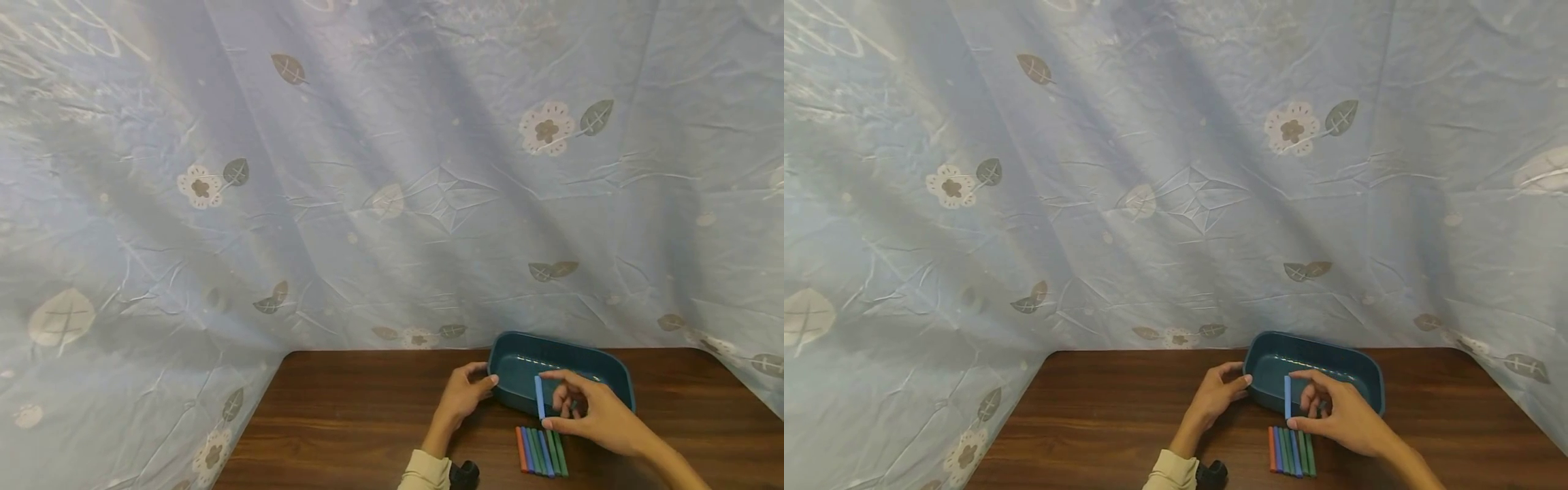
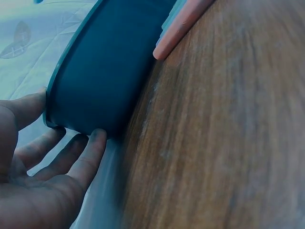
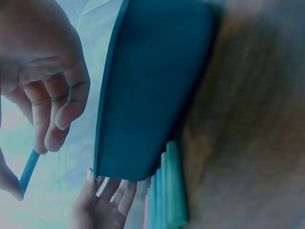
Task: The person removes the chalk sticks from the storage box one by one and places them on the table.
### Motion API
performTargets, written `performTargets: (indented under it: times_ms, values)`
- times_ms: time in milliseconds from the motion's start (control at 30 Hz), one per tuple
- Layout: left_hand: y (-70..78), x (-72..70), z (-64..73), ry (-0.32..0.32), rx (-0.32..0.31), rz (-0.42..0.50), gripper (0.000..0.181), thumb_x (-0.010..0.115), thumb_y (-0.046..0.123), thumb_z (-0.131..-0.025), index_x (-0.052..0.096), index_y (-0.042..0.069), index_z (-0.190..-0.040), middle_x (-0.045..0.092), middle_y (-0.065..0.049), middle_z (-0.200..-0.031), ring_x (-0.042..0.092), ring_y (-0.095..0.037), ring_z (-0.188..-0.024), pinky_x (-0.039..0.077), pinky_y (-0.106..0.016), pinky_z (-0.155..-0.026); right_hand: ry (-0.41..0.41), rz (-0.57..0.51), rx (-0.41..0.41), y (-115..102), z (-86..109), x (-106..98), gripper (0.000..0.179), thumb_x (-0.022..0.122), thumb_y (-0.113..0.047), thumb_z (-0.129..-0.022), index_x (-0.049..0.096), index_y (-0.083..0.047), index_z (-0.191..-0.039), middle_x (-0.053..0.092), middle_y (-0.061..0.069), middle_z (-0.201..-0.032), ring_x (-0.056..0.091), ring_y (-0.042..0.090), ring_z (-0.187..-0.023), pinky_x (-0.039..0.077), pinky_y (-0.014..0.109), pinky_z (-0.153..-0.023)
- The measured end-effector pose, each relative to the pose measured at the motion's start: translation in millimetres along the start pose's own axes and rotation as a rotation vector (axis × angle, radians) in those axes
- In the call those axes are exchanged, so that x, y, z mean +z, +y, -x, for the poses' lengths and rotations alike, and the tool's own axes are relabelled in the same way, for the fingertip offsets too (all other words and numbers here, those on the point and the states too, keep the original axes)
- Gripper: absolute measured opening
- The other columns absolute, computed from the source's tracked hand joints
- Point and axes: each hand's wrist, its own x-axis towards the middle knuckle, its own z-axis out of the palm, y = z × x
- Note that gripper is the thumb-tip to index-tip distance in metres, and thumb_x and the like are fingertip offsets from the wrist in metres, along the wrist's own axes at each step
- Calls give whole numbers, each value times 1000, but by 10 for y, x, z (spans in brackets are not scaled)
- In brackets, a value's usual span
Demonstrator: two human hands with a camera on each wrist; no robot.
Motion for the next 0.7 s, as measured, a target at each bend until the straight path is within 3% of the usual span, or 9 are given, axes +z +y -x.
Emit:
performTargets:
  times_ms: [267,467,700]
  values:
    - [-16,4,9,3,-3,-14,46,75,8,-101,61,-12,-140,73,-18,-124,78,-32,-110,66,-44,-97,-131,-93,-37,98,252,-15,60,81,-9,-96,52,2,-147,67,3,-91,63,8,-71,52,24,-54]
    - [-18,-1,5,2,-8,-15,46,75,9,-101,62,-11,-141,71,-19,-127,77,-35,-111,66,-44,-97,-223,-197,15,196,390,-25,58,77,-6,-98,49,9,-147,66,6,-91,63,11,-72,54,25,-55]
    - [-18,-6,-8,-2,-3,-23,47,75,10,-101,61,-11,-141,72,-18,-126,77,-29,-110,66,-40,-96,-222,-74,-48,324,453,-1,59,83,-10,-94,54,9,-142,65,-7,-91,62,7,-74,53,22,-57]
